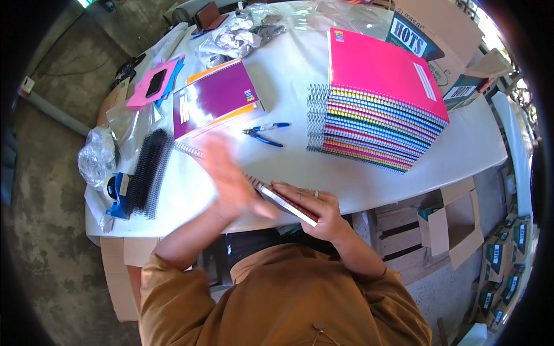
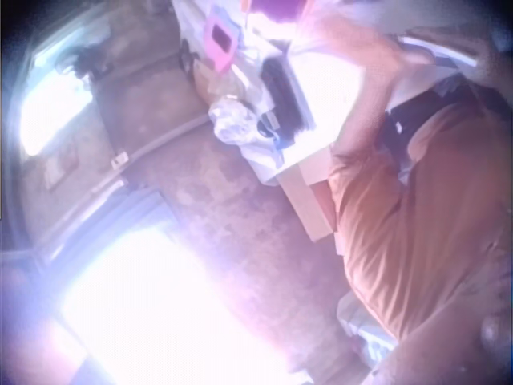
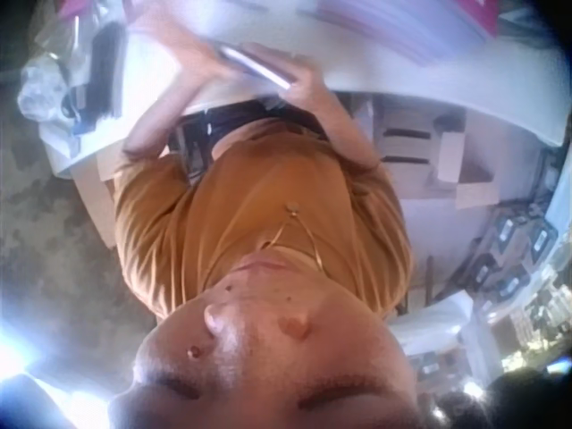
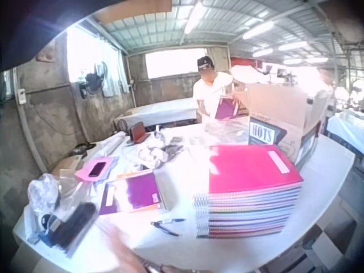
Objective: The person manually inserts plastic spiral coils into the pre-punched holes of various colored notebooks, rotates the coils to secure them, and stacks the completed notebooks on a table.
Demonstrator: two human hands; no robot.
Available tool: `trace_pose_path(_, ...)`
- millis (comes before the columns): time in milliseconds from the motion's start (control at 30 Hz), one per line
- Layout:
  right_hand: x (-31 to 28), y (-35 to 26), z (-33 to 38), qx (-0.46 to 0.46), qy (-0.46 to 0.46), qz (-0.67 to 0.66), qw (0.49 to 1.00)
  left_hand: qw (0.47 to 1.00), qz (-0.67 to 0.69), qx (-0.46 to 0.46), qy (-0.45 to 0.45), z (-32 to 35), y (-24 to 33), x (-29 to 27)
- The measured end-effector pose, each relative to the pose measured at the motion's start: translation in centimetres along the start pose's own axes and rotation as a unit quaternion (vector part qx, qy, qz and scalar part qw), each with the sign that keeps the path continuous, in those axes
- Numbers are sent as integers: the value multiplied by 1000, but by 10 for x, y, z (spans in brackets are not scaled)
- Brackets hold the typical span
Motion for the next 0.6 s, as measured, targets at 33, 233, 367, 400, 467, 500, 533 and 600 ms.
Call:
trace_pose_path(33,0,-1,1,-5,-4,0,1000,986,-11,21,-163,53,10,-2)
trace_pose_path(233,4,0,-3,-40,-8,-22,999,983,-71,168,-32,18,24,-13)
trace_pose_path(367,5,4,-6,-17,47,-8,999,953,77,75,-285,33,34,-9)
trace_pose_path(400,4,4,-6,-20,50,-5,999,916,163,88,-355,39,48,-13)
trace_pose_path(467,8,2,0,24,-30,-6,999,955,37,287,-67,27,31,-7)
trace_pose_path(500,12,5,-1,23,-24,-8,999,942,-7,335,36,16,29,-2)
trace_pose_path(533,16,3,1,35,-21,-10,999,978,18,206,29,9,29,-2)
trace_pose_path(600,15,-4,-7,-28,13,37,999,996,67,29,-56,18,25,3)
Point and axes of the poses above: each hand's wrist, its own z-axis away from the middle knuckle, its own x-axis out of the palm, y = z × x, the point moved 2 cm from there along -z, towards the middle knuckle, and after that the axes turned 1 degree about z, right-handed, at the moved point
